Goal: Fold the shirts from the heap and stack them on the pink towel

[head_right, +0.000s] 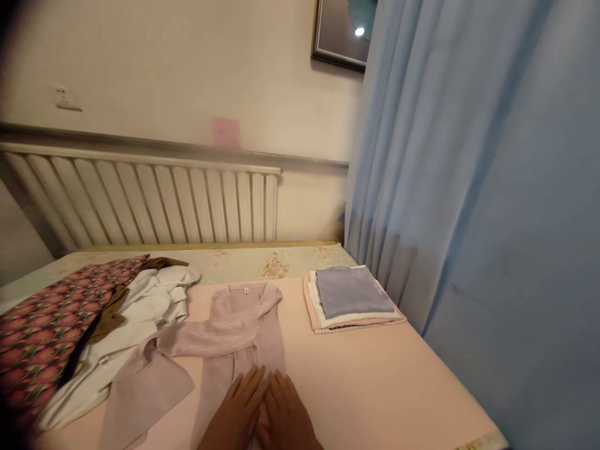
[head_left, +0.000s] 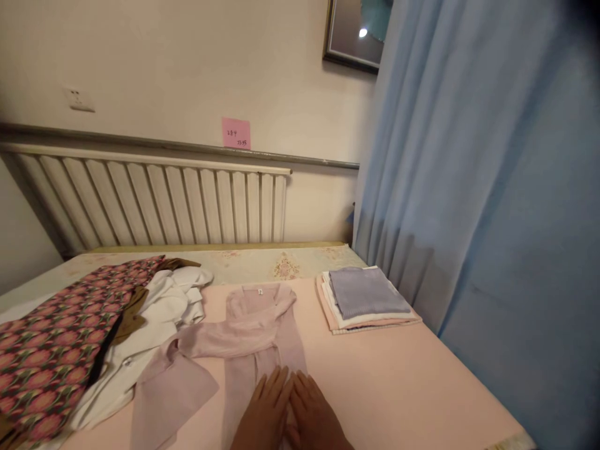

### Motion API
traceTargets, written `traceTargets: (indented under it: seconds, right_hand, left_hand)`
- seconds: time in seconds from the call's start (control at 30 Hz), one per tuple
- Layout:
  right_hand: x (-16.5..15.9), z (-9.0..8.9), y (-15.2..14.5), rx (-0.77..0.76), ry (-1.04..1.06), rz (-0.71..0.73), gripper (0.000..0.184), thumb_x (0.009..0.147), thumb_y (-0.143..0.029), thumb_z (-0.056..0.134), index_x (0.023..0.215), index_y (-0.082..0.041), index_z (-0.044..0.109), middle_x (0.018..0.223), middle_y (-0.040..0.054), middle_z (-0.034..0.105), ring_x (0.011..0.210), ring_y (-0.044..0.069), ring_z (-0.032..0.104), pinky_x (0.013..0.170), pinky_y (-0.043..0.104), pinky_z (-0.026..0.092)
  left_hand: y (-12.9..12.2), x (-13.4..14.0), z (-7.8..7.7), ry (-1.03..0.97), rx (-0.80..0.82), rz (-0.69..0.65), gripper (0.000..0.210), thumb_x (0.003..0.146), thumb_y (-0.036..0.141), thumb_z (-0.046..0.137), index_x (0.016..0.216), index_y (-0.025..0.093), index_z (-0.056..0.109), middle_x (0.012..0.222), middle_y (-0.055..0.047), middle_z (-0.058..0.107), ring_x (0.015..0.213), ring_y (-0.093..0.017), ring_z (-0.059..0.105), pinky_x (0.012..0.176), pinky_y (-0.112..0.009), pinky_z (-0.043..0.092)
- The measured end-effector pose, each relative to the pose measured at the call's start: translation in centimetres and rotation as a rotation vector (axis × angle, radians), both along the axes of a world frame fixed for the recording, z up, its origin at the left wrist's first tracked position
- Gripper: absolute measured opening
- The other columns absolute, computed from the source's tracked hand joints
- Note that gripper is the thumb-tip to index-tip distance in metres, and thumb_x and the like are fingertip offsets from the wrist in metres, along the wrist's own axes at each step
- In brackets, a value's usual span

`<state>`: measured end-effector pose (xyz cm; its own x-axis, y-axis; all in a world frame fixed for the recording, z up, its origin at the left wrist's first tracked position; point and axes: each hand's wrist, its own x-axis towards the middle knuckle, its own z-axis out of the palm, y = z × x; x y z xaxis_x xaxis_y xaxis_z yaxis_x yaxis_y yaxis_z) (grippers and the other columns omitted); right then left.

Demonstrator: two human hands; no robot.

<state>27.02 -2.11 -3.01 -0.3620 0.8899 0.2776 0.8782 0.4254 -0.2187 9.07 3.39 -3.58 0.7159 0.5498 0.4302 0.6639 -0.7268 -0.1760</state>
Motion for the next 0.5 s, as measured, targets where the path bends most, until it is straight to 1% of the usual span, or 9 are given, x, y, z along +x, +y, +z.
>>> traceTargets:
  seconds: [0.07, 0.13, 0.2, 0.27, 0.3, 0.37, 0.4, 0.47, 0.5]
  right_hand:
    - [0.2, -0.7, 0.3, 0.009, -0.017, 0.008, 0.073, 0.078, -0.026, 0.058, 0.146, -0.016, 0.033, 0.151, 0.0092, 0.032, 0.139, 0.029, 0.029, 0.114, 0.045, 0.029]
    - [0.7, -1.7, 0.5, 0.028, -0.017, 0.028, 0.07, 0.079, -0.03, 0.059, 0.144, -0.018, 0.037, 0.149, 0.0089, 0.037, 0.137, 0.03, 0.034, 0.112, 0.045, 0.033]
    - [1.5, -2.5, 0.8, 0.041, 0.006, 0.057, 0.063, 0.08, -0.033, 0.059, 0.14, -0.024, 0.044, 0.144, 0.0064, 0.045, 0.133, 0.029, 0.041, 0.109, 0.043, 0.038]
    - [2.5, -2.5, 1.5, 0.059, 0.055, 0.03, 0.048, 0.083, -0.032, 0.054, 0.131, -0.03, 0.053, 0.135, 0.0033, 0.056, 0.125, 0.027, 0.05, 0.104, 0.041, 0.043]
    - [2.9, -1.9, 2.2, 0.068, 0.087, -0.012, 0.04, 0.086, -0.03, 0.051, 0.125, -0.032, 0.057, 0.129, 0.0029, 0.06, 0.12, 0.025, 0.055, 0.101, 0.04, 0.045]
    - [3.6, 0.5, 4.8, 0.091, 0.157, -0.152, 0.03, 0.091, -0.028, 0.042, 0.112, -0.03, 0.064, 0.113, 0.0053, 0.067, 0.104, 0.024, 0.063, 0.09, 0.037, 0.05]
    - [3.9, 2.2, 6.7, 0.086, 0.188, -0.202, 0.029, 0.092, -0.026, 0.039, 0.103, -0.028, 0.066, 0.102, 0.0062, 0.069, 0.095, 0.023, 0.064, 0.083, 0.035, 0.051]
    - [4.2, 5.9, 11.4, 0.094, 0.207, -0.264, 0.032, 0.093, -0.023, 0.034, 0.087, -0.021, 0.065, 0.081, 0.0057, 0.067, 0.077, 0.019, 0.063, 0.07, 0.03, 0.049]
    - [4.3, 7.5, 14.1, 0.097, 0.165, -0.259, 0.032, 0.093, -0.02, 0.034, 0.083, -0.019, 0.064, 0.076, 0.0052, 0.065, 0.073, 0.018, 0.061, 0.068, 0.028, 0.047]
  left_hand:
    - [0.4, -0.1, -0.6, 0.035, -0.052, -0.032, 0.074, 0.076, 0.002, 0.039, 0.145, 0.028, 0.032, 0.146, 0.001, 0.045, 0.134, -0.017, 0.039, 0.11, -0.036, 0.031]
    - [0.8, -0.4, -1.3, 0.031, -0.054, -0.054, 0.07, 0.076, 0.007, 0.041, 0.144, 0.025, 0.036, 0.144, 0.0, 0.048, 0.133, -0.018, 0.042, 0.11, -0.037, 0.032]
    - [1.3, -0.5, -2.0, -0.01, 0.032, -0.093, 0.06, 0.08, 0.016, 0.045, 0.14, 0.025, 0.043, 0.139, -0.001, 0.053, 0.128, -0.019, 0.048, 0.111, -0.036, 0.03]
    - [2.1, -0.3, -2.9, -0.085, 0.181, -0.136, 0.046, 0.085, 0.027, 0.047, 0.13, 0.025, 0.053, 0.131, 0.0, 0.061, 0.12, -0.019, 0.055, 0.115, -0.037, 0.022]
    - [2.5, -0.1, -3.5, -0.135, 0.257, -0.151, 0.039, 0.087, 0.031, 0.047, 0.124, 0.026, 0.058, 0.126, 0.0, 0.064, 0.116, -0.018, 0.058, 0.118, -0.038, 0.015]
    - [3.1, 0.6, -4.6, -0.267, 0.374, -0.154, 0.028, 0.09, 0.034, 0.046, 0.108, 0.026, 0.065, 0.113, 0.001, 0.071, 0.112, -0.018, 0.06, 0.119, -0.042, 0.005]
    - [3.3, 1.0, -5.2, -0.34, 0.406, -0.144, 0.025, 0.091, 0.034, 0.045, 0.102, 0.026, 0.067, 0.107, 0.001, 0.073, 0.112, -0.018, 0.06, 0.119, -0.044, 0.004]
    - [3.2, 1.6, -6.0, -0.433, 0.409, -0.11, 0.025, 0.093, 0.032, 0.043, 0.096, 0.026, 0.067, 0.101, 0.001, 0.074, 0.114, -0.017, 0.059, 0.12, -0.046, 0.005]
    - [3.1, 1.8, -6.2, -0.442, 0.384, -0.091, 0.025, 0.094, 0.032, 0.043, 0.096, 0.027, 0.067, 0.102, 0.002, 0.074, 0.115, -0.016, 0.059, 0.12, -0.045, 0.006]
